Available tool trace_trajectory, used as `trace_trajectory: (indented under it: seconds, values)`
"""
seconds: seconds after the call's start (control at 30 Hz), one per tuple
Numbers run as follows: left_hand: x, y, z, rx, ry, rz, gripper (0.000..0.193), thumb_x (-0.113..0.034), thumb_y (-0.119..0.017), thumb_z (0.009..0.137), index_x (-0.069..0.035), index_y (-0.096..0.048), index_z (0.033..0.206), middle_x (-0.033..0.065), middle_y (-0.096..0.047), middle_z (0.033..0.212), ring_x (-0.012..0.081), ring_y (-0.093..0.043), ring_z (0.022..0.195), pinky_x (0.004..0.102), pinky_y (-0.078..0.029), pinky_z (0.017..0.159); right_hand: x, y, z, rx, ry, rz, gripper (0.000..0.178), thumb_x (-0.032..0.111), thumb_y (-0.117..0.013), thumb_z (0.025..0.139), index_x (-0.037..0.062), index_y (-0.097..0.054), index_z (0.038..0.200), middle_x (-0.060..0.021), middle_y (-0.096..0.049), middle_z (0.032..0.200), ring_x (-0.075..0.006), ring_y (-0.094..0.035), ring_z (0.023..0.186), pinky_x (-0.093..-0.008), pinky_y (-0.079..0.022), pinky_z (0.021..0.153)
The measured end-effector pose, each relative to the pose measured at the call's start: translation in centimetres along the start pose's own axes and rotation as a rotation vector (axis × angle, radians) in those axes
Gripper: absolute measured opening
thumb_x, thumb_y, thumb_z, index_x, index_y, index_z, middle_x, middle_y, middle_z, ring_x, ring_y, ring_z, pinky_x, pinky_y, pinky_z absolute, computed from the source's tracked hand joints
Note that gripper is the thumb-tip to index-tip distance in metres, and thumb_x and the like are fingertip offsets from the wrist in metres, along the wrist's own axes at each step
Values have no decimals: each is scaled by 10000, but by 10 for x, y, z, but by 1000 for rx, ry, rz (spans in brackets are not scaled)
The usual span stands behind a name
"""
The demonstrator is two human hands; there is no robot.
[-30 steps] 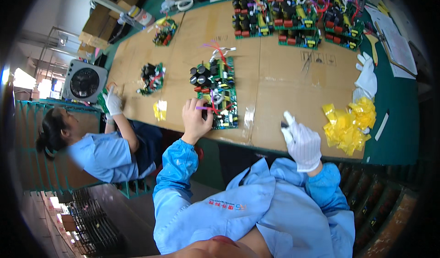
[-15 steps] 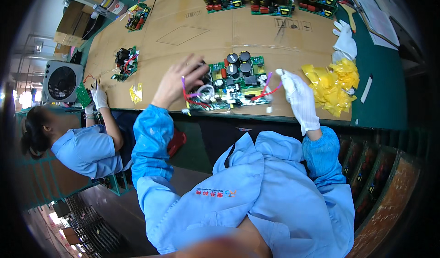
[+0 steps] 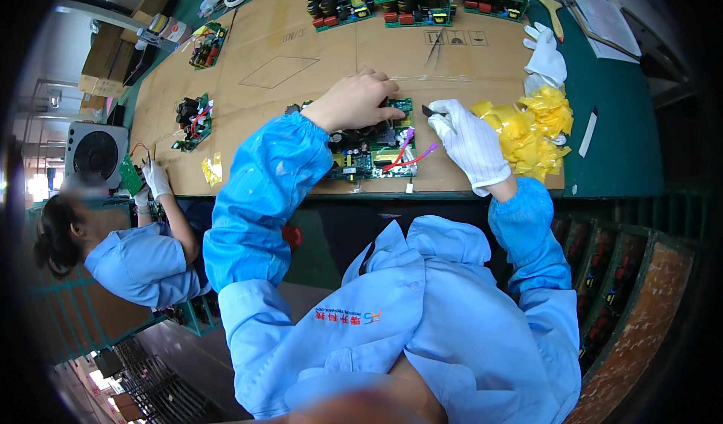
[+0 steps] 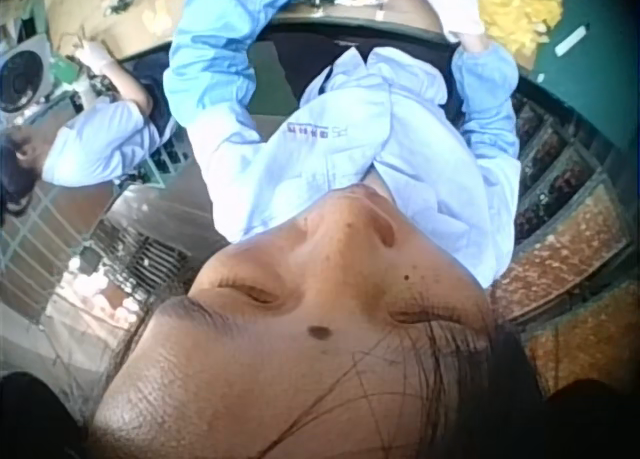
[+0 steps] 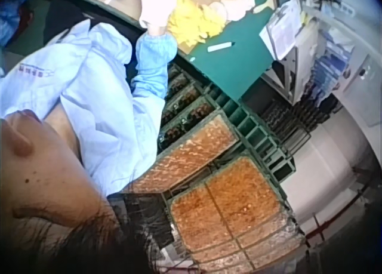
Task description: Manually assemble and inspect printed circuit board components at a factory workstation.
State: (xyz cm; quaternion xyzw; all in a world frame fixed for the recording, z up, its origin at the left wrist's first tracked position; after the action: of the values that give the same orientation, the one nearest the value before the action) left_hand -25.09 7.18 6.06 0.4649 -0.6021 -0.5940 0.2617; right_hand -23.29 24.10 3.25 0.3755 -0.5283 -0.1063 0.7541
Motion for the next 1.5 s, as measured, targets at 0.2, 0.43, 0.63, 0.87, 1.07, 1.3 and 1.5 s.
trace_trajectory:
  seconds: [0.2,0.43,0.63,0.87,1.07,1.3,1.5]
  values:
    - [11,-14,9,-51,78,-150,460,-420,-783,848,12,-728,999,215,-709,985,393,-690,907,460,-562,805,13,-12,7,259,185,-107,302,309,-580,990,174,-634,1255,-150,-730,1028,-381,-681,951,-480,-538,793]
    - [17,-16,12,-173,37,-277,358,-344,-764,842,10,-735,885,227,-713,858,410,-694,837,486,-562,779,-2,-33,19,488,208,-222,423,358,-546,998,243,-578,1404,-187,-723,977,-424,-677,877,-522,-534,748]
    - [18,-12,8,-312,15,-307,268,-294,-784,842,-31,-737,848,158,-718,782,362,-690,703,437,-559,676,6,-29,20,521,210,-227,445,367,-564,985,268,-576,1419,-193,-714,957,-420,-674,827,-512,-536,716]
    - [19,-8,6,-394,8,-387,151,-169,-638,815,-24,-682,806,196,-681,767,410,-660,719,509,-529,667,21,-23,9,230,452,-460,430,241,-603,938,277,-639,1365,-65,-635,768,-276,-640,641,-411,-486,543]
    - [19,-5,4,-414,0,-312,150,-129,-575,821,-33,-677,875,196,-691,781,414,-667,723,510,-537,673,29,-25,15,133,556,-520,422,200,-619,908,270,-671,1321,-35,-575,717,-230,-589,573,-386,-456,509]
    - [29,-17,7,-405,56,-277,211,-112,-529,907,-65,-636,1083,190,-721,838,412,-685,745,529,-546,714,84,47,20,-186,537,-321,364,149,-667,920,241,-698,1271,-24,-609,736,-195,-608,600,-321,-482,518]
    - [16,-4,1,-393,99,-112,178,-103,-552,892,-64,-652,1034,168,-707,803,375,-689,734,484,-546,672,27,123,-56,-219,32,-676,350,205,-606,1002,268,-652,1343,-84,-730,936,-279,-692,749,-356,-548,618]
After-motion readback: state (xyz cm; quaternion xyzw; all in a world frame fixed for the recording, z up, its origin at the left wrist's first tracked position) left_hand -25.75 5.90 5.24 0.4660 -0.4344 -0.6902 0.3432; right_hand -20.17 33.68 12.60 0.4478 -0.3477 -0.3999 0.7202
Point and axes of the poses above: each hand's wrist, its own z-axis towards the middle knuckle, its own y-axis out of the back of the hand, x = y × z, the point moved 9 cm from there along z, towards the middle knuckle
